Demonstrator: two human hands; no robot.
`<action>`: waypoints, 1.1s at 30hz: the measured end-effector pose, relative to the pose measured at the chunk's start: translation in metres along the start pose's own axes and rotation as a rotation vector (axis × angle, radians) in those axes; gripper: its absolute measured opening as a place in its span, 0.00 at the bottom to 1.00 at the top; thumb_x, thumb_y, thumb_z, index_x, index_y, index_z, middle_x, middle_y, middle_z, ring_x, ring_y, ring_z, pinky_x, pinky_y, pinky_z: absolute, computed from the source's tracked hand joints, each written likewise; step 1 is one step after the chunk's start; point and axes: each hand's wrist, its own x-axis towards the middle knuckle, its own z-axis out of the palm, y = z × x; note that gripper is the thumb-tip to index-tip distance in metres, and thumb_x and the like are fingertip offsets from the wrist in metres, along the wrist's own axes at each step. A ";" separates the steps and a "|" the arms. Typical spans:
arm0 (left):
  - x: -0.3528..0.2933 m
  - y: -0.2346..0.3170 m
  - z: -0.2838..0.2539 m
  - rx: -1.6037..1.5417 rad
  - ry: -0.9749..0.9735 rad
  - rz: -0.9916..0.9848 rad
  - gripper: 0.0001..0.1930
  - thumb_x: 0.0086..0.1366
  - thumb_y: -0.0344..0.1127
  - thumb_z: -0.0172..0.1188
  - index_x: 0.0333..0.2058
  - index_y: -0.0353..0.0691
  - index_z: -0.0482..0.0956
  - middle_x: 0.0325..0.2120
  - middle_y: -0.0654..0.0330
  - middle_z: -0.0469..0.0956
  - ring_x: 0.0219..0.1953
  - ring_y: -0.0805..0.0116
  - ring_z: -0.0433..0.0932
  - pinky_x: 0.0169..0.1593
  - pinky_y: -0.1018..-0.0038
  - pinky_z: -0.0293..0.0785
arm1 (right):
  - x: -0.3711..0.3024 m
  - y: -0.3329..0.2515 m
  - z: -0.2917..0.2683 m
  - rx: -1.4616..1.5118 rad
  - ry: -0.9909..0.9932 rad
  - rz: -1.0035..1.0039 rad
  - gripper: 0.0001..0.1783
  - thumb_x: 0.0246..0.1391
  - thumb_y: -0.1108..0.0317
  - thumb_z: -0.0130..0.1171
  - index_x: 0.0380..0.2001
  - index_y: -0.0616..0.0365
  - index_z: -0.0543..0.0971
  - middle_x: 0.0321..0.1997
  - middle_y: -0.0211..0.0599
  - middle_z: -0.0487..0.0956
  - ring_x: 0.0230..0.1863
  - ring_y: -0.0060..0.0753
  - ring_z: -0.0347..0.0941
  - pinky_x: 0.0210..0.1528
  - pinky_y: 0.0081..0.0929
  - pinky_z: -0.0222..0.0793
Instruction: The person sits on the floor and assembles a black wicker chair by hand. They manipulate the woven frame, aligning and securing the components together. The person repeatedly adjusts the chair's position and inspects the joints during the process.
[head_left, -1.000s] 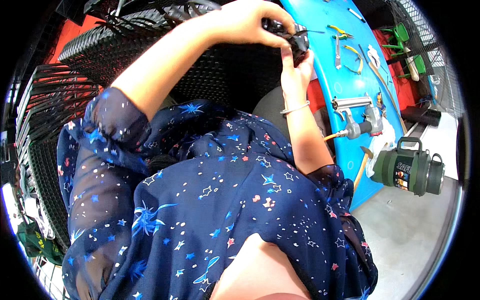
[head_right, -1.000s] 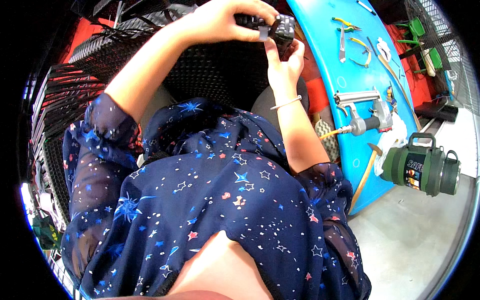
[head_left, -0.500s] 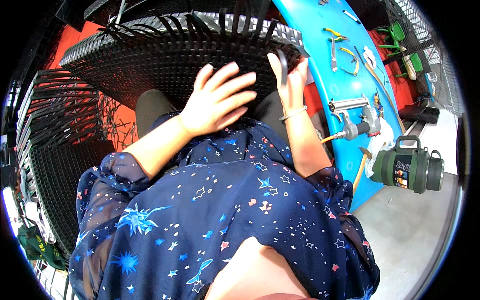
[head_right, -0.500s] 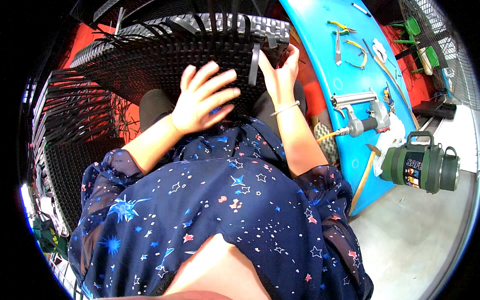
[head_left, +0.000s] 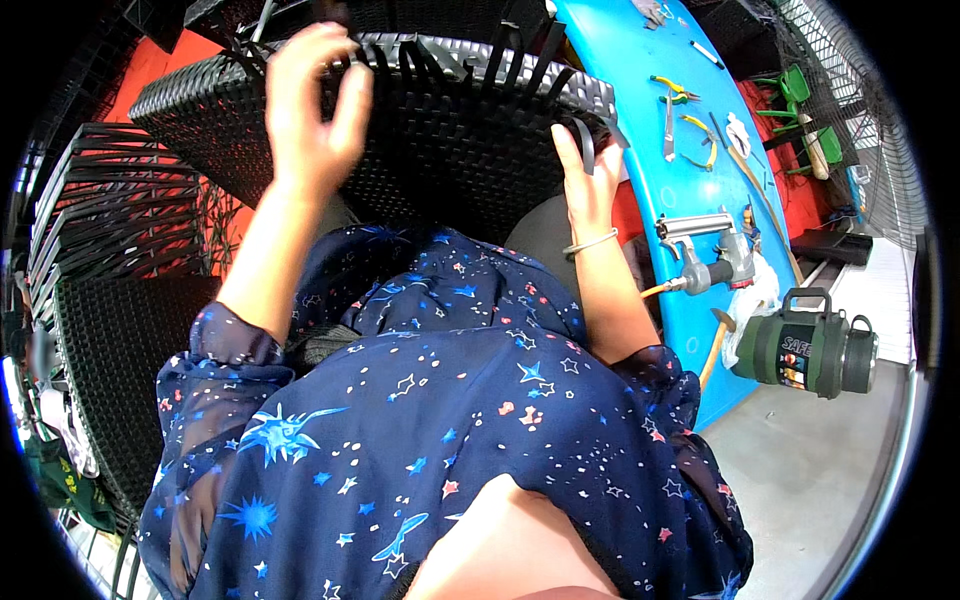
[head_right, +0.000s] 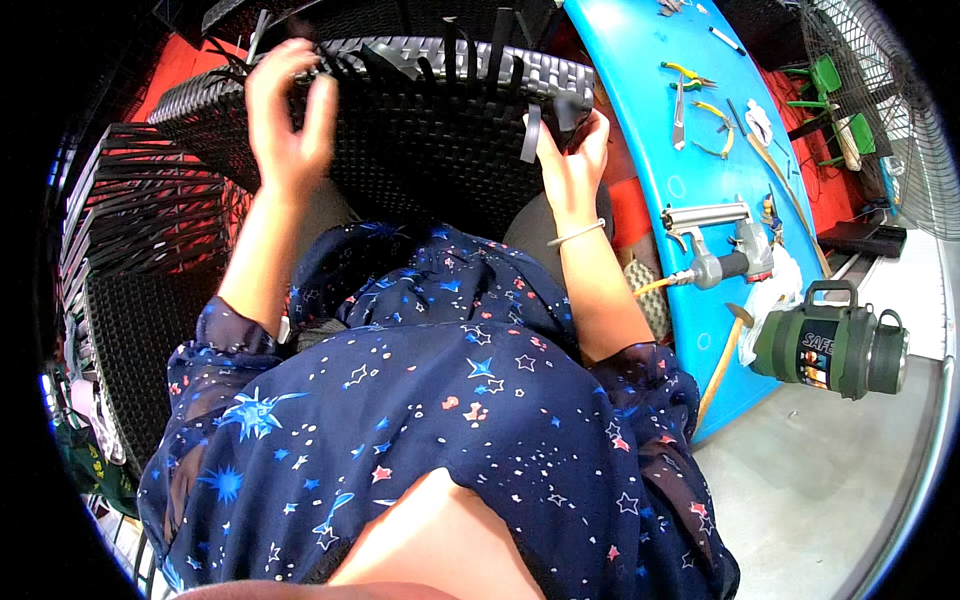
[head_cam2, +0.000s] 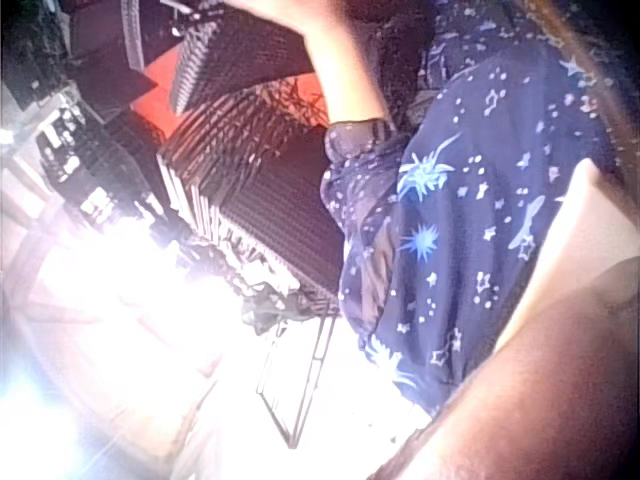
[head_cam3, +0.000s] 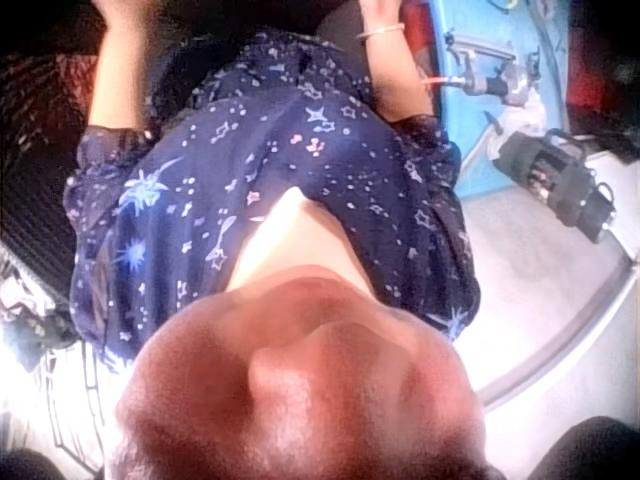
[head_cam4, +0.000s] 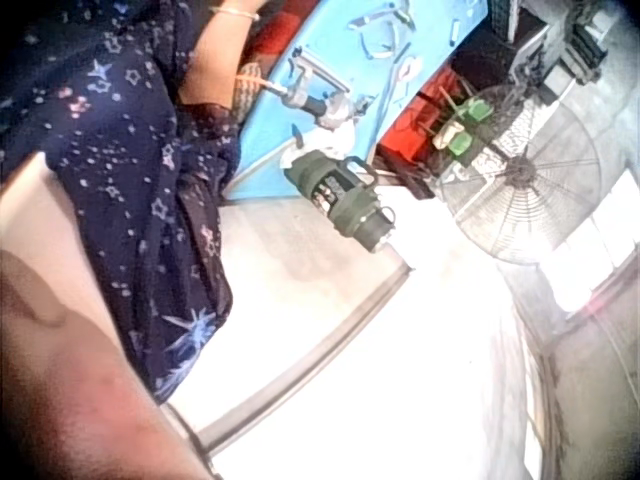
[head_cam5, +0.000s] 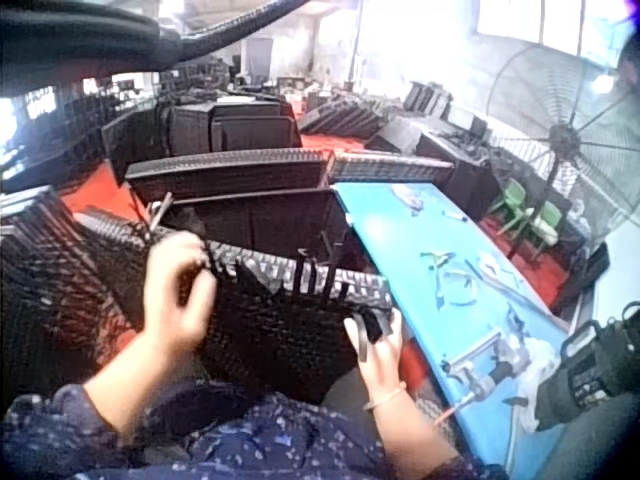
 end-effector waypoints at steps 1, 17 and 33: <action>0.010 -0.019 -0.006 0.022 0.064 -0.007 0.13 0.63 0.32 0.65 0.46 0.38 0.80 0.49 0.55 0.78 0.54 0.55 0.76 0.61 0.65 0.69 | -0.001 0.000 -0.001 0.036 -0.017 0.021 0.33 0.49 0.68 0.76 0.52 0.63 0.67 0.48 0.33 0.75 0.47 0.22 0.73 0.53 0.23 0.70; 0.044 -0.097 -0.046 0.395 -0.837 -0.570 0.40 0.67 0.74 0.41 0.45 0.40 0.84 0.37 0.43 0.82 0.45 0.47 0.81 0.51 0.62 0.73 | -0.005 0.013 0.012 0.038 0.172 -0.052 0.39 0.48 0.38 0.72 0.45 0.62 0.71 0.36 0.24 0.71 0.36 0.17 0.64 0.41 0.19 0.64; 0.042 -0.083 -0.052 0.499 -0.754 -0.578 0.34 0.68 0.69 0.45 0.44 0.42 0.83 0.35 0.44 0.81 0.43 0.46 0.80 0.49 0.62 0.73 | 0.031 0.003 0.004 -0.096 0.084 0.056 0.32 0.54 0.47 0.70 0.45 0.67 0.74 0.39 0.34 0.79 0.38 0.23 0.72 0.47 0.25 0.71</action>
